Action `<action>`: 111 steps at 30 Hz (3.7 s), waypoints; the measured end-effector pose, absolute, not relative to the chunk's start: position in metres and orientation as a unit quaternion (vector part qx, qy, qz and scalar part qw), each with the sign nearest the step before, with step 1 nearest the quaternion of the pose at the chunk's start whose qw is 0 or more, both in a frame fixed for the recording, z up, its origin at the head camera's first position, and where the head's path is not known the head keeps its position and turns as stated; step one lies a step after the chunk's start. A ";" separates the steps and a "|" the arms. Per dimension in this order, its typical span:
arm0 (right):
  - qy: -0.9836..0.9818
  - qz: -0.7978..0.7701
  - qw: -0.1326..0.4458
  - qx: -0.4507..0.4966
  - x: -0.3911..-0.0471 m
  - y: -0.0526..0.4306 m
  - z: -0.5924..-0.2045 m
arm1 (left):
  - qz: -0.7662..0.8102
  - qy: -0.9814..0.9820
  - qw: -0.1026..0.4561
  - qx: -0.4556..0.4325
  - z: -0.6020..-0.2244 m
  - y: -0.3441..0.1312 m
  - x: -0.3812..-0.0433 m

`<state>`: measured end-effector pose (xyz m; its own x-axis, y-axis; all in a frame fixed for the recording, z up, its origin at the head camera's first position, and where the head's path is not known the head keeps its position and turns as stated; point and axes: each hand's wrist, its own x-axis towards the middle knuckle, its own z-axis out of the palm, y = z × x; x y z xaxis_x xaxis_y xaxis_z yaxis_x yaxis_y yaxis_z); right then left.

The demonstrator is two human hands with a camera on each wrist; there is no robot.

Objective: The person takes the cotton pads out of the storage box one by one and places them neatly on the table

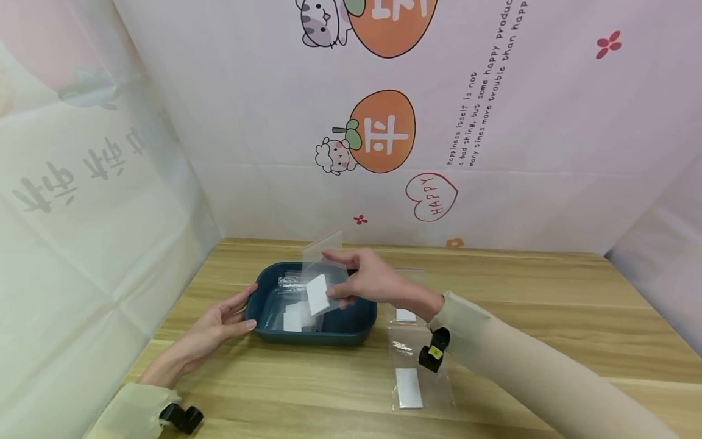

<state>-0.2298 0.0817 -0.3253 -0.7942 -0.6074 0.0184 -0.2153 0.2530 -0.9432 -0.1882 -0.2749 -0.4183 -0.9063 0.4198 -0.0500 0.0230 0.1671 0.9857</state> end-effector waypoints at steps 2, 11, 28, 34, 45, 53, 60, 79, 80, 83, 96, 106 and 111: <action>0.769 -0.552 0.176 -0.271 -0.225 0.089 -0.321 | 0.628 0.747 0.157 0.148 -0.418 -0.275 -0.188; 0.758 -0.565 0.172 -0.276 -0.197 0.124 -0.315 | 0.629 0.746 0.159 0.152 -0.419 -0.276 -0.188; 0.745 -0.603 0.154 -0.238 -0.146 0.193 -0.327 | 0.621 0.753 0.158 0.150 -0.417 -0.276 -0.188; 0.752 -0.603 0.130 -0.233 -0.133 0.220 -0.337 | 0.624 0.751 0.159 0.150 -0.417 -0.276 -0.188; 0.758 -0.592 0.123 -0.246 -0.118 0.263 -0.371 | 0.618 0.756 0.159 0.144 -0.415 -0.276 -0.187; 0.773 -0.581 0.123 -0.223 -0.111 0.284 -0.394 | 0.612 0.761 0.162 0.140 -0.417 -0.277 -0.187; 0.768 -0.586 0.137 -0.221 -0.107 0.294 -0.409 | 0.607 0.767 0.162 0.133 -0.418 -0.277 -0.189; 0.763 -0.589 0.169 -0.205 -0.104 0.308 -0.421 | 0.631 0.744 0.165 0.144 -0.417 -0.274 -0.187; 0.766 -0.586 0.169 -0.203 -0.104 0.308 -0.421 | 0.632 0.744 0.165 0.144 -0.417 -0.274 -0.187; 0.771 -0.578 0.177 -0.200 -0.105 0.310 -0.420 | 0.634 0.742 0.165 0.144 -0.418 -0.275 -0.188; 0.816 -0.524 0.137 -0.204 -0.106 0.316 -0.423 | 0.631 0.745 0.162 0.144 -0.417 -0.275 -0.187; 0.866 -0.426 0.033 -0.261 -0.106 0.313 -0.430 | 0.632 0.743 0.164 0.143 -0.417 -0.275 -0.187; 0.884 -0.395 0.024 -0.250 -0.103 0.311 -0.431 | 0.634 0.741 0.165 0.146 -0.417 -0.275 -0.188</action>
